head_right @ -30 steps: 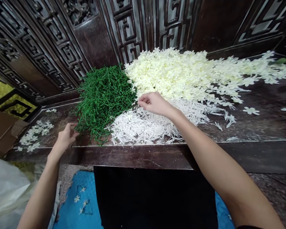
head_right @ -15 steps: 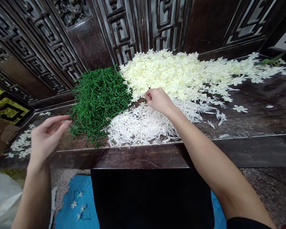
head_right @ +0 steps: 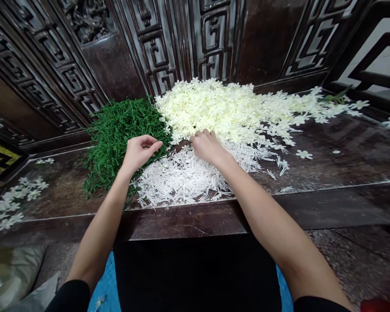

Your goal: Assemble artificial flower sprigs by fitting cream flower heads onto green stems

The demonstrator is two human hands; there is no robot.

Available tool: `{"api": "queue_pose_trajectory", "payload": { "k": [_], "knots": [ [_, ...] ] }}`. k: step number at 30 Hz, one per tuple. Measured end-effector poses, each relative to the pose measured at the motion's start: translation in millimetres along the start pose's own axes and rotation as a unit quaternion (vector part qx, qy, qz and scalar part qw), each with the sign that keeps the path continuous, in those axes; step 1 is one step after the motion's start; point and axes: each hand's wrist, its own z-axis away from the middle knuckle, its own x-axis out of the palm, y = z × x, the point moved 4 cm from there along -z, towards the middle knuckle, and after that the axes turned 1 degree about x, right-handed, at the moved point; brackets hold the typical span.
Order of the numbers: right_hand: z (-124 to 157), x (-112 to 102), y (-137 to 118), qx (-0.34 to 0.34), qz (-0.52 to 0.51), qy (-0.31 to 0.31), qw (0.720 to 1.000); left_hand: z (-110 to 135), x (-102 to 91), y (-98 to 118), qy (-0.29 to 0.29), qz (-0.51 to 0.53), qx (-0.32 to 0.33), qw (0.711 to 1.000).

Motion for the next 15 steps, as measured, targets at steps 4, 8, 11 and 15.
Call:
{"api": "queue_pose_trajectory", "payload": {
  "k": [4, 8, 11, 15],
  "knots": [
    [1.3, 10.8, -9.5, -0.046, -0.037, -0.043, 0.997, 1.4, 6.2, -3.9, 0.028, -0.016, 0.028, 0.999],
    [2.9, 19.4, -17.0, -0.079, -0.038, -0.077, 0.993, 11.9, 4.9, -15.7, 0.049, 0.063, -0.008, 0.997],
    [3.3, 19.9, -18.8, -0.070, -0.057, -0.084, 0.992, 15.3, 0.9, -21.7, 0.065, 0.074, -0.015, 0.995],
    [2.3, 15.9, -18.1, -0.045, -0.101, -0.060, 0.992, 15.5, -1.6, -24.9, 0.073, -0.010, -0.023, 0.997]
  ]
}}
